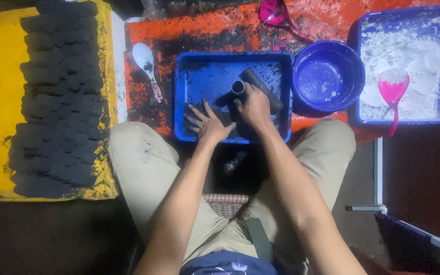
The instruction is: Molding charcoal powder into cylindrical briquettes using a manual press tool.
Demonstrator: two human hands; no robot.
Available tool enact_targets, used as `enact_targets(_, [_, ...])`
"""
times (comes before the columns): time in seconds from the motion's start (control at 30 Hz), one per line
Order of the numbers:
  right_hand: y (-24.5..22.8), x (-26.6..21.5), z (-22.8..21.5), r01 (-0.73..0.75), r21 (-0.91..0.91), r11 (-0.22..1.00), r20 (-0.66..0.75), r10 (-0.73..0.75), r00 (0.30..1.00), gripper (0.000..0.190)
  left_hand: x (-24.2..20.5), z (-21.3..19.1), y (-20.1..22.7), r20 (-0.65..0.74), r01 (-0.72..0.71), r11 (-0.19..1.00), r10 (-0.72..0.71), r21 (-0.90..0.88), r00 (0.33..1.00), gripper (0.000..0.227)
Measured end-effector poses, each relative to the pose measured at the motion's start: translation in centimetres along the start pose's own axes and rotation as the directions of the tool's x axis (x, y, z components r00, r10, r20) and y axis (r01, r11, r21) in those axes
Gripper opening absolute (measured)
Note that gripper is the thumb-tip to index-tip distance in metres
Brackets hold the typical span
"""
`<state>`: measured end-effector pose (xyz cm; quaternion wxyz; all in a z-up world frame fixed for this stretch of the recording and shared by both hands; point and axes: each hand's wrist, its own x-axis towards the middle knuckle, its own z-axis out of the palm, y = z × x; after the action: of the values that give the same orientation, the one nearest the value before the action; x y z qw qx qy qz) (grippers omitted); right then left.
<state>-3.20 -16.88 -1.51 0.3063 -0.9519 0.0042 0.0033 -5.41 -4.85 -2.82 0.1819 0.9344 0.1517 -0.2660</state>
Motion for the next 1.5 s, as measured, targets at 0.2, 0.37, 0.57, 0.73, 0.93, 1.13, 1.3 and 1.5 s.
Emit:
enact_targets(0.2, [0.4,-0.4,0.0,0.041,0.017,0.999,-0.012,-0.040,0.999,0.044,1.2,0.3,-0.3,-0.166,-0.198,0.980,0.195,-0.003,0.967,0.089])
enact_targets(0.37, [0.9,0.0,0.4,0.051,0.050,0.997,-0.016,-0.050,0.999,0.042,2.9,0.0,-1.3,-0.371,-0.447,0.894,0.424,0.026,0.826,0.088])
enact_targets(0.57, [0.9,0.1,0.4,0.044,0.055,0.998,-0.009,-0.043,0.999,0.042,3.4,2.0,-1.4,-0.315,-0.213,0.974,0.181,-0.072,0.932,0.106])
enact_targets(0.73, [0.5,0.1,0.4,0.008,0.019,1.000,0.001,-0.008,1.000,0.043,5.8,1.9,0.1,-0.475,-0.235,0.971,0.189,-0.038,0.860,0.102])
enact_targets(0.93, [0.4,0.3,0.5,-0.018,0.031,0.999,0.011,0.018,1.000,0.045,10.8,2.0,1.0,-0.594,-0.185,0.983,0.142,-0.011,0.792,0.093])
enact_targets(1.13, [1.6,0.7,1.4,0.006,0.061,0.998,-0.025,-0.004,1.000,0.045,14.3,1.3,1.7,-0.620,-0.068,0.996,0.020,-0.055,0.784,0.062])
enact_targets(1.3, [2.0,0.8,1.7,0.053,0.077,0.996,-0.057,-0.049,0.997,0.042,14.2,0.1,1.8,-0.596,-0.085,0.996,0.091,0.038,0.798,0.043])
enact_targets(1.5, [2.2,0.6,1.7,0.104,0.098,0.990,-0.101,-0.094,0.990,0.041,12.3,-3.3,1.0,-0.415,-0.460,0.825,0.563,0.328,0.715,0.024])
